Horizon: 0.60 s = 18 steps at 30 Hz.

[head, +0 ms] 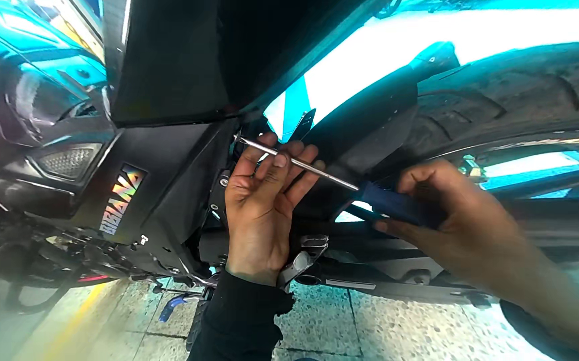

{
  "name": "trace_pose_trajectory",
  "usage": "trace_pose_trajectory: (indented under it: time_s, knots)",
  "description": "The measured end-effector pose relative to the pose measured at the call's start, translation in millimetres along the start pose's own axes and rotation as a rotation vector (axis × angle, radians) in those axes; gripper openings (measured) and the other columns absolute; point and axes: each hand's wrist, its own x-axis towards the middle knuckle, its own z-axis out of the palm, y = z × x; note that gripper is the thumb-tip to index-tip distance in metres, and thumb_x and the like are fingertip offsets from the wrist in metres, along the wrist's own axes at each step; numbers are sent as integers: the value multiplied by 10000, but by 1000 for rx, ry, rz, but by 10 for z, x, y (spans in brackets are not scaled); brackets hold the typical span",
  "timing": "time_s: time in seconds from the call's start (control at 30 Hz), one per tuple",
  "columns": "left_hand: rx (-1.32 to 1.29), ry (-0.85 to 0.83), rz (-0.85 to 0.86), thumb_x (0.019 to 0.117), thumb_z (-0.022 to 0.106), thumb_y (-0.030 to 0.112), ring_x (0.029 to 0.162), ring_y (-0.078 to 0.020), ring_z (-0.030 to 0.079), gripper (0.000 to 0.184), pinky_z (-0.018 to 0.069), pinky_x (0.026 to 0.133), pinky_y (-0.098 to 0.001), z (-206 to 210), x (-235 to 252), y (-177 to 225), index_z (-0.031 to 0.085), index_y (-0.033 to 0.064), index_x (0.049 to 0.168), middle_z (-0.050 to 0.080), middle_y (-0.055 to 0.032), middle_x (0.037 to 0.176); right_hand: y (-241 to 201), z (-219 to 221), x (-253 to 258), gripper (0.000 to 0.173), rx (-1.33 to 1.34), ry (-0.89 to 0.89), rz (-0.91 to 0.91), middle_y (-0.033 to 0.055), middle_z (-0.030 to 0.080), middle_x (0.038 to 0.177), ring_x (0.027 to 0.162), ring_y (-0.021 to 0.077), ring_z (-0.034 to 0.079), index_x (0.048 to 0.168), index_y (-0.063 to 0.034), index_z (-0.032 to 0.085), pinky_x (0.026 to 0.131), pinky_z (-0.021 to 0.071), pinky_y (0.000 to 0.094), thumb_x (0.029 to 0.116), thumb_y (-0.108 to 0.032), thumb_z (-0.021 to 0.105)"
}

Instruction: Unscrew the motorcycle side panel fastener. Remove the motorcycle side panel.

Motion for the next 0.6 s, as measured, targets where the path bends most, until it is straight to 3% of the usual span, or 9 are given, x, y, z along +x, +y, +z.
trace_pose_trajectory:
  time_s: [0.07,0.1,0.17,0.2,0.23,0.3,0.37,0.5,0.6]
  knots:
    - [9,-3,7,1055,470,-8,1058,-311,732,258,604,945,-497,-4,-12,1,558,91,1277,711,-138,1121,-17,-33,-11,537,-86,-86,55,-93,636,1081,911,38,645,1296,-252,575,747,592,254,844,-469,765]
    - [10,-20,4,1061,469,7,1070,-299,728,271,599,954,-486,-21,-19,3,557,106,1298,708,-125,1136,-31,-55,-16,484,-98,-124,78,-124,659,1044,863,14,651,1300,-292,607,700,590,246,902,-558,676]
    - [-57,-34,-1,1062,449,-8,1090,-323,718,273,591,967,-512,-35,4,10,549,98,1292,701,-143,1144,-61,-80,-20,352,-45,-151,102,-146,686,887,715,-1,638,1201,-312,687,581,554,208,998,-561,544]
    - [-103,-25,-8,1068,438,3,1106,-322,714,275,584,980,-506,-25,9,16,553,98,1300,704,-147,1161,-73,-84,-22,319,-14,-138,90,-140,688,875,703,0,636,1191,-298,696,577,549,195,1012,-518,550]
    - [-159,-7,-17,1081,426,36,1128,-310,706,269,574,998,-489,1,11,27,560,97,1306,704,-145,1185,-73,-78,-26,275,-17,-108,58,-141,689,906,737,-5,646,1197,-288,679,608,563,187,999,-459,592]
    - [-269,78,-43,1104,426,151,1143,-262,702,227,566,1013,-430,122,15,70,581,94,1259,713,-123,1181,-53,-16,-35,344,-96,1,-25,-104,660,992,823,16,651,1199,-231,614,690,587,215,889,-338,718]
    - [-340,190,-30,1107,435,252,1098,-197,709,232,567,993,-362,265,34,105,608,101,1139,724,-78,1103,-38,58,-22,410,-233,96,-104,-21,609,1020,848,80,619,1172,-145,568,708,554,278,833,-284,751]
    - [-459,259,57,1103,445,246,951,-142,709,199,586,908,-295,374,62,56,594,117,1082,685,-43,977,-86,89,-10,430,-362,153,-116,32,630,1058,895,143,638,1200,-111,603,733,558,348,861,-336,742]
    - [-487,249,43,1109,425,261,937,-139,694,187,587,886,-290,385,37,39,569,141,1110,651,-30,980,-130,69,-29,465,-373,134,-68,-5,663,1086,916,115,664,1245,-156,627,736,578,354,874,-423,710]
